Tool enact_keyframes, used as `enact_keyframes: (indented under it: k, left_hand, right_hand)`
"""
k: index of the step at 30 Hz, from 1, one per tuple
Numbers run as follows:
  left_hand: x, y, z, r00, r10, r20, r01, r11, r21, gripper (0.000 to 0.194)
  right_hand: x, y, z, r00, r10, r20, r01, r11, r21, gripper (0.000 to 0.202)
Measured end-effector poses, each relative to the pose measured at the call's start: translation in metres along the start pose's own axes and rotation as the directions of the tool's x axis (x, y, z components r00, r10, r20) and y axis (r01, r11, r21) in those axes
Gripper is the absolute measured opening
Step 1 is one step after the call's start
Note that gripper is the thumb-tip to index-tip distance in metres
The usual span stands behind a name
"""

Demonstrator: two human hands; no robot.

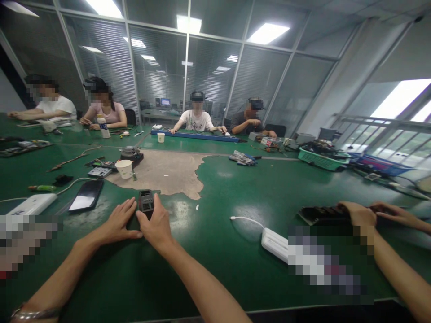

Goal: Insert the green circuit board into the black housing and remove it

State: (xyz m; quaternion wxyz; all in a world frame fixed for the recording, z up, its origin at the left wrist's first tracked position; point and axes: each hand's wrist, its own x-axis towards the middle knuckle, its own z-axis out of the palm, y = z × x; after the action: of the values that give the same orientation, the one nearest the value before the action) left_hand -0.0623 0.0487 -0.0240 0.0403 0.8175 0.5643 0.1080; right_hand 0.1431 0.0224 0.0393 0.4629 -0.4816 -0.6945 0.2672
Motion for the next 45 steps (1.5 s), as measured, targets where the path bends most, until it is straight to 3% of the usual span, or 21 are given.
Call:
enact_keyframes:
  k: [7, 13, 20, 24, 31, 38, 45]
  left_hand:
    - [-0.002, -0.001, -0.003, 0.999, -0.039, 0.006, 0.039, 0.999, -0.027, 0.131]
    - [-0.003, 0.0, -0.006, 0.999, -0.053, 0.008, 0.053, 0.998, -0.015, 0.131]
    - [-0.002, 0.001, -0.006, 0.998, -0.053, 0.018, 0.053, 0.999, 0.003, 0.128]
    - [-0.003, 0.0, -0.005, 0.998, -0.052, 0.043, 0.051, 0.999, 0.005, 0.126]
    - [-0.002, -0.002, -0.003, 0.999, -0.04, 0.011, 0.04, 0.999, -0.016, 0.131]
    - [-0.002, -0.003, 0.001, 0.999, -0.043, 0.011, 0.043, 0.999, -0.001, 0.129]
    - [-0.001, -0.005, 0.0, 1.0, -0.014, 0.005, 0.014, 1.0, -0.017, 0.128]
  right_hand:
    - [-0.001, -0.003, 0.009, 0.996, -0.042, 0.084, 0.051, 0.994, -0.098, 0.076]
    - [-0.008, 0.003, 0.01, 0.991, -0.103, 0.084, 0.112, 0.988, -0.11, 0.077]
    - [-0.014, 0.008, 0.011, 0.993, -0.03, 0.113, 0.046, 0.99, -0.137, 0.083]
    - [-0.018, 0.016, 0.012, 0.988, -0.054, 0.147, 0.072, 0.99, -0.121, 0.093]
    - [-0.018, 0.024, 0.013, 0.994, -0.079, 0.079, 0.082, 0.996, -0.044, 0.088]
    - [-0.019, 0.023, 0.017, 0.998, -0.026, 0.054, 0.024, 0.999, 0.024, 0.08]
    - [-0.005, 0.004, -0.006, 0.996, -0.084, -0.041, 0.086, 0.995, 0.044, 0.078]
